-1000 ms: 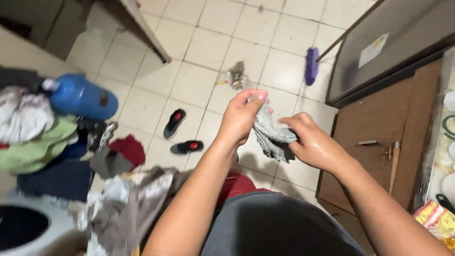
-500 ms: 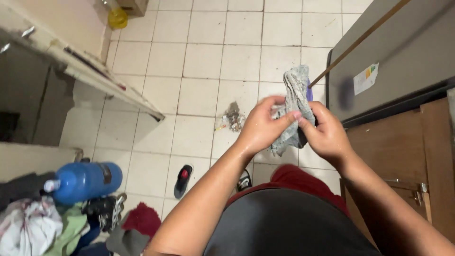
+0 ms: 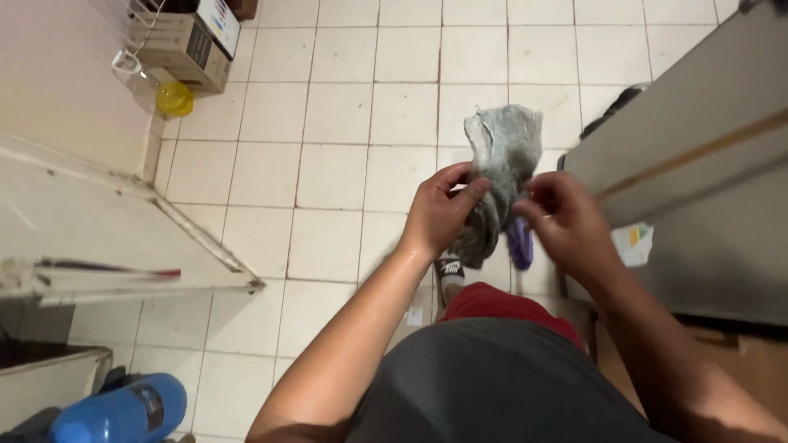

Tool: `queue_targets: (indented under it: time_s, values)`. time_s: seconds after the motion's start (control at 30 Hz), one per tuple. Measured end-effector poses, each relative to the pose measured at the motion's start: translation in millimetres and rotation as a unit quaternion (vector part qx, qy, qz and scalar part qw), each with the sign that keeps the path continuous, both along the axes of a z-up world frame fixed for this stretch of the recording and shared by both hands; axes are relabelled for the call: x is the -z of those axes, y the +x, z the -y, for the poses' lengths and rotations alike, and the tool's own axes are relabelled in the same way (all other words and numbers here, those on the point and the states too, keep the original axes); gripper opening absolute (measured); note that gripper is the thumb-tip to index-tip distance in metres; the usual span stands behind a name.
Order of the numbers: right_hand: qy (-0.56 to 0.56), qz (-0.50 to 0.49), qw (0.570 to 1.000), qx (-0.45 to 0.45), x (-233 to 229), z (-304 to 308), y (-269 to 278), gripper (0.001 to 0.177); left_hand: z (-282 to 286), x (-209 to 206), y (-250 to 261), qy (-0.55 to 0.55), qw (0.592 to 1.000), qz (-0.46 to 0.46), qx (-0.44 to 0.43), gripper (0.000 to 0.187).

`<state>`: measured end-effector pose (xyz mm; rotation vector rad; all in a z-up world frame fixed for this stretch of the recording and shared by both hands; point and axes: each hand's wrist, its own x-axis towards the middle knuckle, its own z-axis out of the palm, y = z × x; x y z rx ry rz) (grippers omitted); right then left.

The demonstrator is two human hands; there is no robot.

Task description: Washing a cleaning cloth in a sink, wringing it out, and then using it with a handle to mop a tiled floor.

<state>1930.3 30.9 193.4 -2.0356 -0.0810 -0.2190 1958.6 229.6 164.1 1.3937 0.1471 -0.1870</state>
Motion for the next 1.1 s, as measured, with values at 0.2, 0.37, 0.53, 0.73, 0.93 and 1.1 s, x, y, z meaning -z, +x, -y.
queue_targets:
  time_s: [0.2, 0.37, 0.53, 0.73, 0.93, 1.1]
  values:
    - [-0.019, -0.097, 0.984, -0.146, -29.7, -15.5, 169.1, 0.031, 5.4, -60.0, 137.5, 0.016, 0.999, 0.046, 0.01, 0.044]
    - [0.072, -0.126, 0.97, -0.197, -26.3, -33.3, 277.8, 0.029, -23.0, -49.3, 237.7, 0.054, 0.998, 0.02, 0.033, 0.013]
    - [0.087, -0.139, 0.971, -0.175, -3.1, -58.9, 399.0, 0.021, -61.7, -22.0, 343.2, 0.084, 0.994, 0.074, 0.008, 0.017]
    - [0.125, -0.155, 0.964, -0.178, 0.7, -100.2, 568.1, 0.005, -162.6, 0.5, 500.4, 0.154, 0.98, 0.122, -0.021, 0.011]
    - [-0.164, -0.111, 0.972, -0.125, -47.0, -158.9, 715.6, 0.022, -237.5, -44.4, 636.9, 0.279, 0.946, 0.144, 0.085, 0.012]
    - [-0.257, 0.051, 0.947, -0.187, -64.6, -180.9, 817.6, 0.01, -288.5, -92.7, 735.9, 0.306, 0.93, 0.012, 0.201, 0.023]
